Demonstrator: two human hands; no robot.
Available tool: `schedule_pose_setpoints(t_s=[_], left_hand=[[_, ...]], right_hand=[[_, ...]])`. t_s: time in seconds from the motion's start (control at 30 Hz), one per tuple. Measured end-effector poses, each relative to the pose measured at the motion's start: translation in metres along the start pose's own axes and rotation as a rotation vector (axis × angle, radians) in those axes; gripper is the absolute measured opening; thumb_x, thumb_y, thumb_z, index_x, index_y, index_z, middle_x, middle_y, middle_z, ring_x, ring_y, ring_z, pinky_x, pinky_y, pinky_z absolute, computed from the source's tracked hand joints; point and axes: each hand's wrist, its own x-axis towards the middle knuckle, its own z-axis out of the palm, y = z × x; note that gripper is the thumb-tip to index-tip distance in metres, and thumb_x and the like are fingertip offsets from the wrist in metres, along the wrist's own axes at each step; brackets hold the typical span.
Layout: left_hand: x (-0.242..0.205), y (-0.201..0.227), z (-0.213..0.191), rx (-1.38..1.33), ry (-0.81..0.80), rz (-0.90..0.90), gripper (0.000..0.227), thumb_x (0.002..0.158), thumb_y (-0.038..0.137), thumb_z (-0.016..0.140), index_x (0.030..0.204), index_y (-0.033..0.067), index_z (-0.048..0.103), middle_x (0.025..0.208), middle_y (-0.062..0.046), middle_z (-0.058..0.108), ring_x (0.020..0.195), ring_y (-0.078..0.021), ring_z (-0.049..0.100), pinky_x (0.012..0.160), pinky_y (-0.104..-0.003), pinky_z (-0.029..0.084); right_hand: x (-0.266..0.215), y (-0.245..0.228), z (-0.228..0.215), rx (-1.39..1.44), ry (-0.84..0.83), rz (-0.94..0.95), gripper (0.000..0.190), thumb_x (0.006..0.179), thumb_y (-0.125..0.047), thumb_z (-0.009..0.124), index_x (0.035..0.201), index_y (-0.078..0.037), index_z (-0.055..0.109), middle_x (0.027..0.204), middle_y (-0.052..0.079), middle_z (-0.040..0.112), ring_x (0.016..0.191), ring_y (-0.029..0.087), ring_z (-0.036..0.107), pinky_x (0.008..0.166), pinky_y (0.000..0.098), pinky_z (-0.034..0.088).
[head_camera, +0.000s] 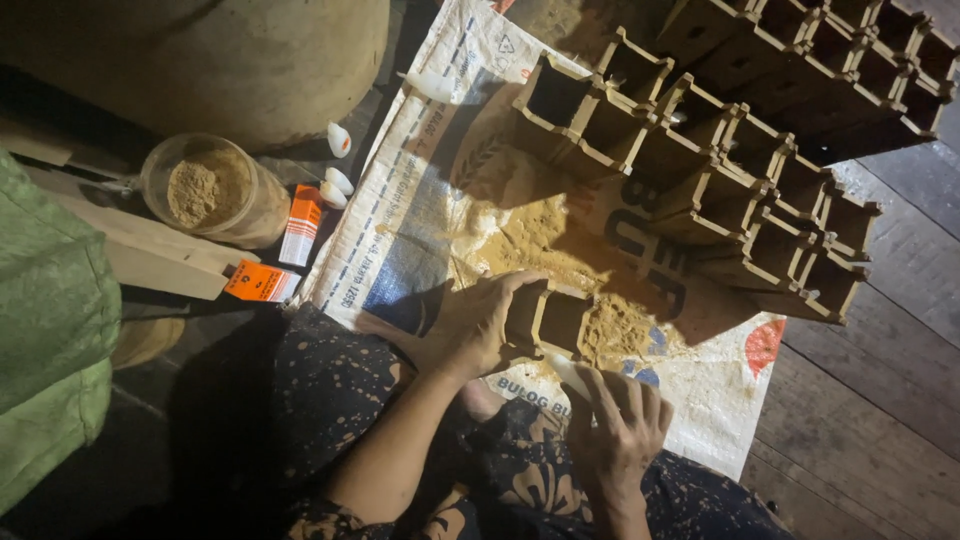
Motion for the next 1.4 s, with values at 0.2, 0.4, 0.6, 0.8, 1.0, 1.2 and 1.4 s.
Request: schedule_pose_setpoints(t_s=[0.2,0.4,0.6,0.8,1.0,1.2,1.4], left_hand=[[0.006,0.019,-0.017,0.321,-0.006,0.006,0.103,0.064,0.036,0.098,0.146,0.0163,0.038,0.125,-0.004,0.068,0.096,-0.0191,0.065,0.082,-0.033,0.055],[0.009,0.025,-0.019,0.355,0.053,0.057,0.103,0.061,0.043,0.097,0.144,0.0147,0.042,0.126,-0.004,0.070,0.098,-0.0179,0.069,0.086,-0.032,0.056],[0.005,0.012,-0.006,0.166,0.087,0.074,0.045,0.102,0.016,0.060,0.144,0.0098,0.045,0.134,-0.009,0.066,0.111,-0.0225,0.068,0.106,-0.032,0.055],[0.001,0.000,0.002,0.067,0.064,0.068,0.082,0.076,0.003,0.085,0.145,0.0096,0.041,0.133,-0.011,0.064,0.117,-0.0241,0.064,0.110,-0.035,0.052],[-0.007,-0.029,0.024,-0.543,-0.032,-0.446,0.043,0.106,0.040,0.034,0.137,0.0163,0.052,0.133,-0.014,0.055,0.112,-0.0255,0.059,0.095,-0.038,0.058],[-0.001,-0.023,0.005,0.441,-0.040,0.000,0.053,0.111,0.042,0.014,0.145,0.0175,0.046,0.133,-0.002,0.069,0.090,-0.0055,0.071,0.071,-0.017,0.055],[0.010,0.006,-0.013,0.249,-0.023,0.073,0.102,0.063,0.048,0.093,0.142,0.0099,0.041,0.120,-0.006,0.070,0.097,-0.0166,0.070,0.081,-0.028,0.057]], right_hand=[[-0.006,0.005,0.005,-0.030,0.013,0.012,0.023,0.084,-0.027,0.080,0.106,-0.027,0.076,0.099,-0.004,0.068,0.089,0.016,0.055,0.088,0.0391,0.037],[-0.002,0.001,0.002,-0.029,0.082,0.001,0.020,0.083,-0.025,0.084,0.102,-0.024,0.078,0.091,-0.004,0.068,0.082,0.016,0.054,0.093,0.0394,0.034],[-0.005,0.011,0.012,-0.054,0.132,-0.045,0.018,0.087,-0.029,0.082,0.102,-0.023,0.076,0.091,-0.003,0.070,0.082,0.014,0.054,0.100,0.0398,0.029],[0.003,0.022,0.016,-0.008,0.076,0.056,0.024,0.086,-0.036,0.080,0.099,-0.016,0.075,0.095,0.002,0.067,0.082,0.016,0.052,0.093,0.0405,0.032],[0.037,0.024,0.028,0.157,0.134,0.149,0.032,0.079,-0.008,0.084,0.109,-0.015,0.075,0.104,0.008,0.067,0.089,0.020,0.056,0.074,0.0338,0.050],[0.052,0.012,0.033,0.042,0.128,0.106,0.025,0.085,-0.019,0.079,0.109,-0.019,0.073,0.106,0.003,0.067,0.101,0.023,0.058,0.098,0.0415,0.046],[0.049,0.014,0.045,-0.014,0.147,0.086,0.026,0.082,-0.020,0.080,0.108,-0.021,0.076,0.105,0.002,0.066,0.098,0.021,0.056,0.093,0.0400,0.045]])
